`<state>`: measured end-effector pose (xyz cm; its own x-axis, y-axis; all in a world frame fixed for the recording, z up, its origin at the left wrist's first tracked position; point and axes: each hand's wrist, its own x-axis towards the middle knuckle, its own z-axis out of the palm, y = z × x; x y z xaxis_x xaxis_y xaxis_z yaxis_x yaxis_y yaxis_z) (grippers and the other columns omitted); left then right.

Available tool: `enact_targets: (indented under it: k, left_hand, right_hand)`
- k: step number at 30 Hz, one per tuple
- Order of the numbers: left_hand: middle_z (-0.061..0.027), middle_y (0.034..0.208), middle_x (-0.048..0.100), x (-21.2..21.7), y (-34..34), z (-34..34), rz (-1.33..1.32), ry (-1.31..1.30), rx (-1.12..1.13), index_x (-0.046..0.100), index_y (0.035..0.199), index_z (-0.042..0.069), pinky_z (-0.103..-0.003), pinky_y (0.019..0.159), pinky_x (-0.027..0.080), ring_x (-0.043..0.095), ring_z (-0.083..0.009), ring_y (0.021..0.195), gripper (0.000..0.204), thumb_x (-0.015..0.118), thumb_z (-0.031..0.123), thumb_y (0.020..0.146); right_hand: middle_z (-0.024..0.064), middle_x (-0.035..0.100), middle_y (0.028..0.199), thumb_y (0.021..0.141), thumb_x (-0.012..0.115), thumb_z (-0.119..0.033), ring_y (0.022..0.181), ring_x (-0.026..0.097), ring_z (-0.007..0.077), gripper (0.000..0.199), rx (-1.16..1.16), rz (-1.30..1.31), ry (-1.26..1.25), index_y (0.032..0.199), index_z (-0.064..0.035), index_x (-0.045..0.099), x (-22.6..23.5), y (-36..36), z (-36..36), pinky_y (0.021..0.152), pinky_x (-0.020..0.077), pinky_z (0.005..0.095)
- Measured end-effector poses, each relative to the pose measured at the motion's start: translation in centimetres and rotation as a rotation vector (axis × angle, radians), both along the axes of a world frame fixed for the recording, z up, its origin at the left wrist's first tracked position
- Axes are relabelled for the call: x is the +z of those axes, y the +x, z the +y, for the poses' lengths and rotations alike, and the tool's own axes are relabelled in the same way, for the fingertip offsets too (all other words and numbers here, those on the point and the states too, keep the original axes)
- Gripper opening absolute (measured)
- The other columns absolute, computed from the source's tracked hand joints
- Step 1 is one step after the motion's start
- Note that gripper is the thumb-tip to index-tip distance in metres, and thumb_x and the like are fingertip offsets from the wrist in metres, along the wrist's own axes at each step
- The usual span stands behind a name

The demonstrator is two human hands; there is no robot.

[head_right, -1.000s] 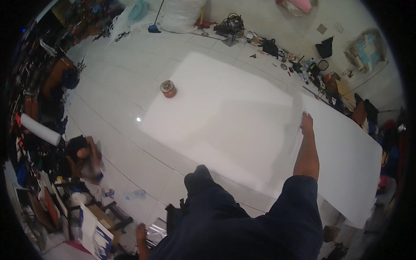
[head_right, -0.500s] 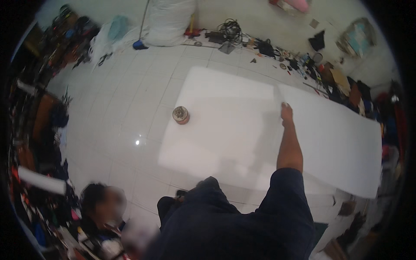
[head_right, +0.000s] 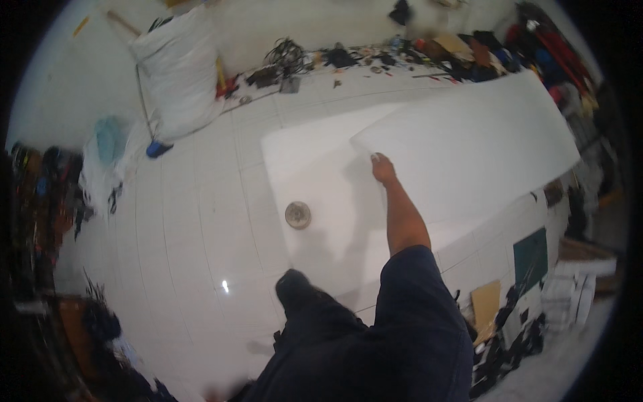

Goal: The person cuts a large white foam sheet into smaller rectangular pieces using scissors. They repeatedly unfold the foam, cut along straight lines, and fold the cut sections.

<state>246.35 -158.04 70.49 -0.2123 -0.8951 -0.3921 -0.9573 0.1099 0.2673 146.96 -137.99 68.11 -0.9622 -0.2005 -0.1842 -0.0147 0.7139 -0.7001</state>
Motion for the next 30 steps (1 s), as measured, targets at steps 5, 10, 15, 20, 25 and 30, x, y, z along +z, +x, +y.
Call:
enact_targets:
  k: [5,10,15,20,25,30]
  left_hand:
    - [-0.0197,0.109,0.065,4.8,-11.7,-29.5,0.139,-0.264,-0.092,0.065,0.109,-0.002,-0.045,0.091,0.048,0.06,-0.0338,0.102,0.038,0.052,0.031,0.096]
    - [-0.0008,0.087,0.055,-2.1,-21.0,-44.2,0.492,0.11,0.062,0.058,0.112,0.007,-0.024,0.051,0.042,0.052,-0.0115,0.073,0.027,0.05,0.027,0.096]
    - [-0.0192,0.109,0.066,-8.9,-28.4,-42.3,0.136,0.325,-0.532,0.065,0.116,0.003,-0.045,0.088,0.048,0.061,-0.0324,0.099,0.039,0.047,0.032,0.097]
    - [-0.0158,0.095,0.068,-10.8,-35.6,-53.1,-0.043,0.319,-0.943,0.064,0.111,0.002,-0.043,0.08,0.049,0.063,-0.0303,0.089,0.035,0.053,0.03,0.093]
    - [-0.0186,0.098,0.069,-11.1,-52.9,-64.7,-0.326,0.309,-1.111,0.071,0.095,0.008,-0.051,0.081,0.051,0.064,-0.0398,0.093,0.029,0.053,0.03,0.088]
    - [-0.0183,0.103,0.069,-9.4,-72.6,-65.5,-0.165,0.213,-1.342,0.068,0.104,0.003,-0.043,0.088,0.051,0.066,-0.0344,0.098,0.036,0.063,0.034,0.086]
  right_hand:
    - [0.0208,0.057,0.129,0.099,0.045,-0.035,0.119,0.053,0.039,0.045,0.036,0.17,0.185,0.13,-0.0037,0.053,-2.0,2.4,-4.9,0.102,0.0423,0.0442]
    - [0.0202,0.065,0.113,0.098,0.048,-0.029,0.105,0.061,0.0384,0.035,-0.004,0.207,0.091,0.123,-0.0082,0.058,-2.2,4.4,-13.8,0.092,0.0482,0.0452]
    - [0.016,0.067,0.11,0.098,0.048,-0.025,0.099,0.062,0.0369,0.031,-0.092,0.187,0.133,0.125,-0.0148,0.059,-8.9,8.6,-17.5,0.091,0.0482,0.0444]
    - [0.0117,0.059,0.129,0.095,0.049,-0.014,0.118,0.056,0.0313,0.033,0.029,0.169,0.026,0.126,-0.0098,0.059,-9.3,14.9,-29.2,0.103,0.0426,0.0406]
    - [0.0111,0.06,0.129,0.093,0.054,-0.013,0.117,0.056,0.034,0.033,0.018,0.137,-0.097,0.126,-0.0113,0.059,-6.6,20.7,-34.6,0.1,0.0449,0.043]
    - [0.0098,0.061,0.128,0.086,0.061,-0.006,0.117,0.056,0.0365,0.039,-0.113,0.244,-0.046,0.124,-0.0137,0.061,-9.1,29.4,-38.4,0.099,0.0455,0.0451]
